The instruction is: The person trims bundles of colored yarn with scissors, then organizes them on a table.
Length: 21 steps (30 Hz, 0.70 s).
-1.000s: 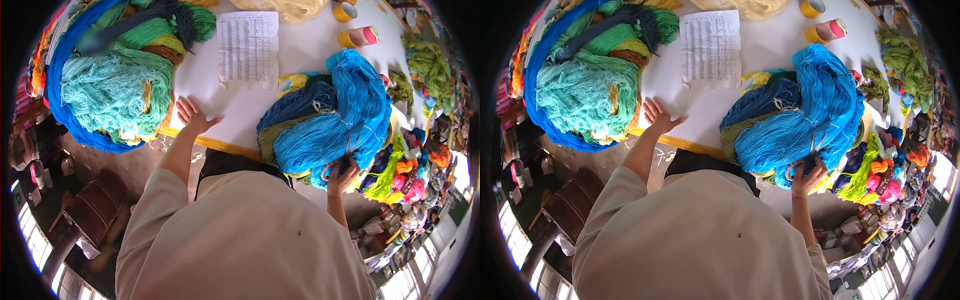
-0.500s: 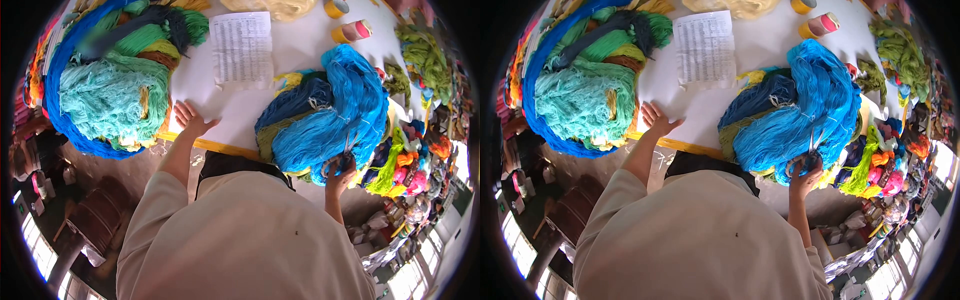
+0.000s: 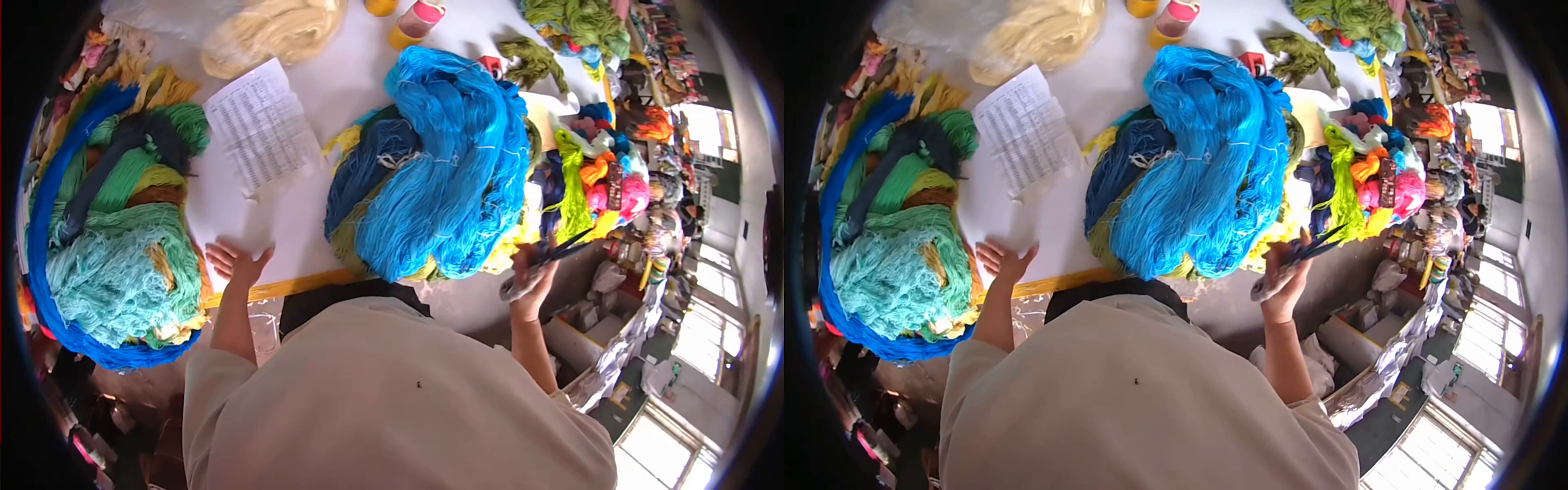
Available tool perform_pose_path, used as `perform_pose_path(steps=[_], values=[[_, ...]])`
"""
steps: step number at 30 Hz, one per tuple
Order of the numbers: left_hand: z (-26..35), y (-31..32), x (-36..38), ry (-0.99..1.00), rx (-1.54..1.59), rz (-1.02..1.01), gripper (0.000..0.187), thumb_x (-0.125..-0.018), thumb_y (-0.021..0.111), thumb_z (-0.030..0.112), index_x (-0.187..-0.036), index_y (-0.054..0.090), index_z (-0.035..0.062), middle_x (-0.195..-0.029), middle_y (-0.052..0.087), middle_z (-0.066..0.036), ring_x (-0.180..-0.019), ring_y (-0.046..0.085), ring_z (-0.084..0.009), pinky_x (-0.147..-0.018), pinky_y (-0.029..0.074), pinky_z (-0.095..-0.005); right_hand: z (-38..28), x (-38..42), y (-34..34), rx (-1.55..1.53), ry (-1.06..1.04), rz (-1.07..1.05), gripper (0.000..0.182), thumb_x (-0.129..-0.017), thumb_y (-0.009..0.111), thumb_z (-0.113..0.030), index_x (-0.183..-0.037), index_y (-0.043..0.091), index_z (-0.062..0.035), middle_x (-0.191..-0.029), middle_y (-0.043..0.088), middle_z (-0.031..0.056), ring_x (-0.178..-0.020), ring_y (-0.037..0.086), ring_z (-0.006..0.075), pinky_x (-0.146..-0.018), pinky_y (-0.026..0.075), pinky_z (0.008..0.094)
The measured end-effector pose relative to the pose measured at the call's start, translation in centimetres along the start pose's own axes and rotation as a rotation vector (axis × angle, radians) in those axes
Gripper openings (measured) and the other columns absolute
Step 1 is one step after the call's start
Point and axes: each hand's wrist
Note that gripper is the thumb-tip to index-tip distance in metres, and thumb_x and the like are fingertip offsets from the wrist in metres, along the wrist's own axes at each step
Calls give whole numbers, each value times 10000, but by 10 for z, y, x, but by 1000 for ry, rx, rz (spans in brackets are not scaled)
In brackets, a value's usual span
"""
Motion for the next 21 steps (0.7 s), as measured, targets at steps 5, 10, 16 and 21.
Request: perform_pose_path(steps=[5,10,16,21], values=[[-1,0,0,0,7,3,1577,-580,715,838,-1490,-278,17,-1559,-309,-273,-1446,-292,-447,-1166,-65,-605,-35,-103,59,295,-137,-158,397,-915,625,-53,-1290,496,-51,-852,679,80,-834,674,144,-770,512,296],[7,-16,7,13,38,-24,1555,-609,721,810,-1488,-264,-12,-1547,-282,-325,-1431,-279,-500,-1154,-70,-631,9,-170,121,862,-71,-171,352,-877,625,-212,-1221,560,-180,-899,717,164,-841,690,397,-682,526,508],[14,-30,15,-7,66,-72,1553,-614,720,805,-1481,-280,-8,-1547,-295,-316,-1436,-292,-477,-1161,-70,-612,24,-169,108,198,-112,-132,420,-855,639,-2,-1241,515,-113,-882,585,29,-753,605,146,-657,499,310],[10,-27,23,14,133,33,1503,-631,751,750,-1521,-190,-11,-1576,-235,-308,-1459,-240,-473,-1164,-36,-621,-57,-133,79,-217,-88,-151,464,-867,629,74,-1284,504,-88,-834,429,-73,-759,425,42,-704,410,193]])
Point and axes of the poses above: each hand's wrist, its own x-axis away from the middle knuckle, its own y-axis out of the palm, z = x × y
